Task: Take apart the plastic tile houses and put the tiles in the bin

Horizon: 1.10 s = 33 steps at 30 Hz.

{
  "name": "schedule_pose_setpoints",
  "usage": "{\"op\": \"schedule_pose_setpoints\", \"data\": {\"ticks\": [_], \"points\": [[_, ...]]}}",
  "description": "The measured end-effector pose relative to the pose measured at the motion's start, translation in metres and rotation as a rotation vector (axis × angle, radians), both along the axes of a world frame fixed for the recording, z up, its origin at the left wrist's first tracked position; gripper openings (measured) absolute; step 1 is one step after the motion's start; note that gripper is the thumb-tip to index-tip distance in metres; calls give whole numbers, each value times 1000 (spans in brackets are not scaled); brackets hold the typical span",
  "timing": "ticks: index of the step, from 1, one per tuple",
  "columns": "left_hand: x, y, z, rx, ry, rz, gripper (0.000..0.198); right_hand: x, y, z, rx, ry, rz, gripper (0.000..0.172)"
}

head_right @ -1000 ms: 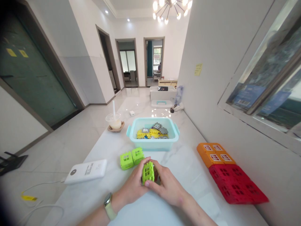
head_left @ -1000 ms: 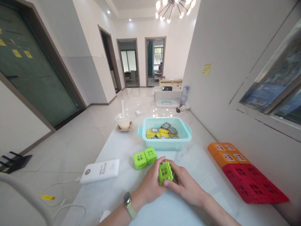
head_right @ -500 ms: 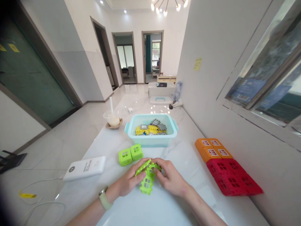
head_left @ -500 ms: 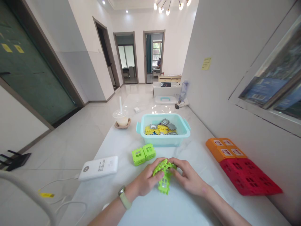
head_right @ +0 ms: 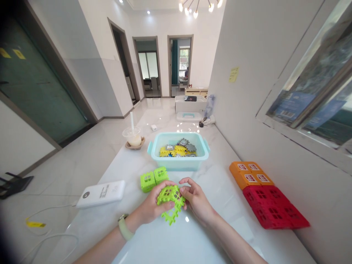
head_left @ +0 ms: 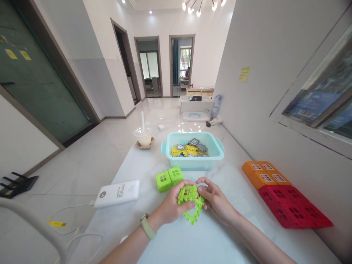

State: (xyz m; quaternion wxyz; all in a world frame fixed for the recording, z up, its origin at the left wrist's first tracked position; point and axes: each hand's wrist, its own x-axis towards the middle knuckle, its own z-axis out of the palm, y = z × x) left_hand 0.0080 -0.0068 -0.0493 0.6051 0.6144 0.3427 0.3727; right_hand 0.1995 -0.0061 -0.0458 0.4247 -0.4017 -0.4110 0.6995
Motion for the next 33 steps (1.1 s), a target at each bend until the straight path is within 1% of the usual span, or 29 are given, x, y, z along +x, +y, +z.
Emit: {"op": "schedule_pose_setpoints", "data": {"ticks": [3,5,6,8,10,12,14,16,17,19,22,24,27,30,31,33], "points": [[-1,-2,9,19,-6,3,48,0,1,-3,-191,126,53,39],[-2,-2,12,6,-8,37,43,0,3,-6,-237,118,12,39],[-2,-2,13,-5,-15,67,41,0,4,-7,-215,84,-29,40],[-2,0,11,-5,-21,133,38,0,4,-6,-102,-23,-104,44],[0,1,6,53,11,185,37,-2,2,-2,7,-95,-102,44],[3,1,1,127,82,234,36,-6,-4,2,39,-66,-13,42],[6,0,-3,161,144,280,35,-10,-10,7,58,-3,106,42],[8,-1,-4,159,176,295,34,-13,-14,8,106,0,169,49],[8,-1,-3,168,181,294,32,-14,-14,8,124,-20,170,52],[8,0,-1,235,182,289,28,-14,-11,6,116,-59,127,49],[6,0,4,351,178,264,29,-11,-5,3,14,-52,20,40],[5,-1,5,380,217,208,33,-9,-3,3,-71,19,-6,36],[6,-3,4,411,324,107,49,-8,-5,4,-143,105,56,34],[6,-3,2,421,372,64,71,-10,-7,5,-121,89,104,39],[6,-3,1,417,385,45,74,-10,-8,5,-113,81,111,40],[3,-2,2,413,442,-18,74,-11,-9,5,-103,75,127,38]]}}
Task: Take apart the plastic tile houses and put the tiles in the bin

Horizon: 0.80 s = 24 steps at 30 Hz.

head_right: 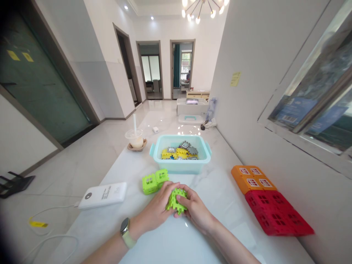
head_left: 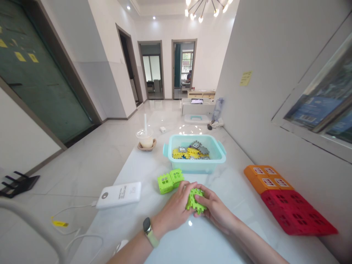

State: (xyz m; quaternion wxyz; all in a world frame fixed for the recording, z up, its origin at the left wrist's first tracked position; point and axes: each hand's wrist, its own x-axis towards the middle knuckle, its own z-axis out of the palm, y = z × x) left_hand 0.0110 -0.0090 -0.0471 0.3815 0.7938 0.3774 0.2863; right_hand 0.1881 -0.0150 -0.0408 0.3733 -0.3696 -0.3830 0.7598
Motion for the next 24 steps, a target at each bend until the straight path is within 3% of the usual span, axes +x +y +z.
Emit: {"op": "schedule_pose_setpoints", "data": {"ticks": [5,8,11,15,19,22,24], "points": [[-10,3,11,34,183,-69,63,5,3,-4,32,-47,34,38],[-17,5,17,77,216,-84,56,14,11,-6,98,-198,-80,41],[-19,5,20,123,93,-52,46,17,14,-6,149,-345,-210,45],[-7,-2,19,139,-177,-60,45,2,3,-4,50,-133,-68,33],[6,-8,11,151,-258,-1,44,-12,-9,-3,-84,122,37,31],[8,-7,3,103,-294,136,38,-12,-10,-1,8,181,42,36],[5,-5,1,85,-321,208,42,-12,-9,2,134,106,42,32]]}}
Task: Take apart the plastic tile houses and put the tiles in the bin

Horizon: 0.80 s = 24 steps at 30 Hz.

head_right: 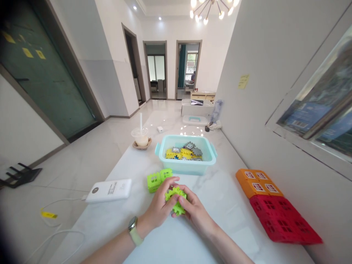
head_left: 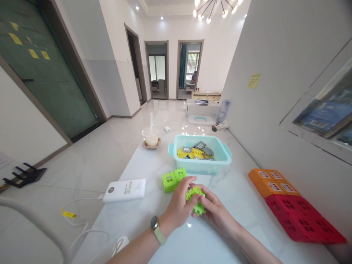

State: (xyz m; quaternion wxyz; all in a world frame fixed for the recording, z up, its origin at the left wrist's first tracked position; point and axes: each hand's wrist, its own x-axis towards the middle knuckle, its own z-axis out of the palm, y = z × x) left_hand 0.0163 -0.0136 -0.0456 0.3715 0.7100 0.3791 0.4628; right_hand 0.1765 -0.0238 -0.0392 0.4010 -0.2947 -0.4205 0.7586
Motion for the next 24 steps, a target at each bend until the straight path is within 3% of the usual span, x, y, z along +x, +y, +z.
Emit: {"op": "schedule_pose_setpoints", "data": {"ticks": [5,8,10,11,13,15,18,20,22,24], "points": [[-20,11,11,154,-5,100,46,8,12,17,224,-247,-151,27],[-40,24,21,288,98,224,30,25,44,45,463,-440,-386,30],[-53,32,25,302,294,274,23,39,74,69,697,-686,-607,29],[-58,36,25,273,407,278,25,45,88,80,795,-822,-644,30],[-64,40,24,181,591,231,41,52,109,98,935,-1063,-572,37],[-63,39,20,106,663,140,58,52,112,104,1084,-1174,-553,35],[-52,33,13,89,636,7,61,42,85,89,1240,-1126,-406,27],[-43,28,10,112,600,-65,54,34,59,64,1247,-1084,-131,29],[-35,25,9,130,557,-115,49,30,38,35,1199,-1108,15,49],[-30,23,8,136,509,-141,50,31,27,9,1092,-1060,40,58]]}}
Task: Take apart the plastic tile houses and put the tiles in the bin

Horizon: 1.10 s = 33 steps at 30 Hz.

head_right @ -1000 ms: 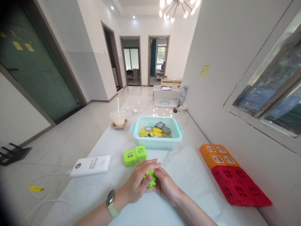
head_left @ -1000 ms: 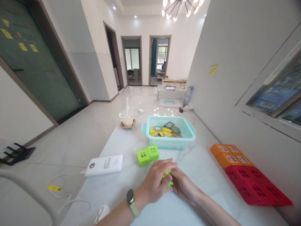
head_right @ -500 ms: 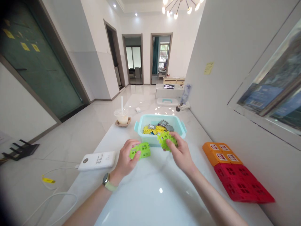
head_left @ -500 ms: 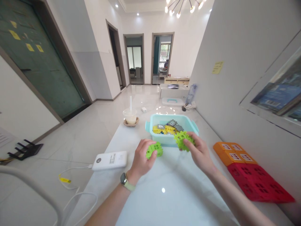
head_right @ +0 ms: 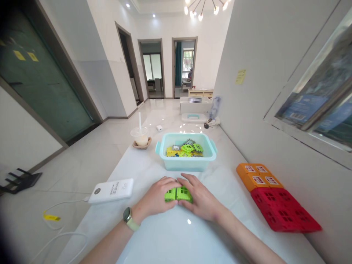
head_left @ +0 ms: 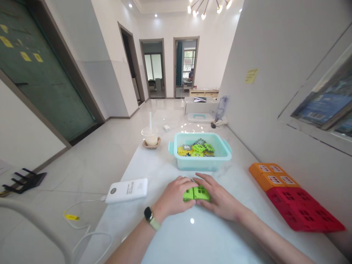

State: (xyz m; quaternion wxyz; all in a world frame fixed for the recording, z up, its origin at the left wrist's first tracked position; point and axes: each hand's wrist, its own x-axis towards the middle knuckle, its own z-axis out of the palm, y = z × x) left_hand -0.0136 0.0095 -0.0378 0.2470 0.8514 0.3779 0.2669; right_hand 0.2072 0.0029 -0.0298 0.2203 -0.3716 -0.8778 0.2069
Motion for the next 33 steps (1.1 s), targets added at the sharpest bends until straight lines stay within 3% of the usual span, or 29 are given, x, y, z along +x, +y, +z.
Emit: {"op": "schedule_pose_setpoints", "data": {"ticks": [2,5,9,14,21,27,30,33], "points": [[2,-1,0,-8,-44,-9,52,2,-3,-17,-116,91,-17,60],[2,-1,-1,-34,-94,-29,48,5,-3,-25,-240,178,-54,64],[2,-1,-2,-86,-197,-22,42,4,-4,-16,-388,310,-91,59],[2,0,-5,-178,-339,-59,41,6,-9,3,-558,442,2,49],[0,2,-11,-231,-430,-69,45,8,-10,6,-613,464,43,55],[-2,5,-8,-147,-316,23,64,0,-10,5,-623,637,-160,33],[2,3,-5,-16,-198,43,75,-5,-11,3,-682,708,-209,37],[7,-1,-1,90,-103,92,62,-11,-14,-2,-703,700,-181,39]]}}
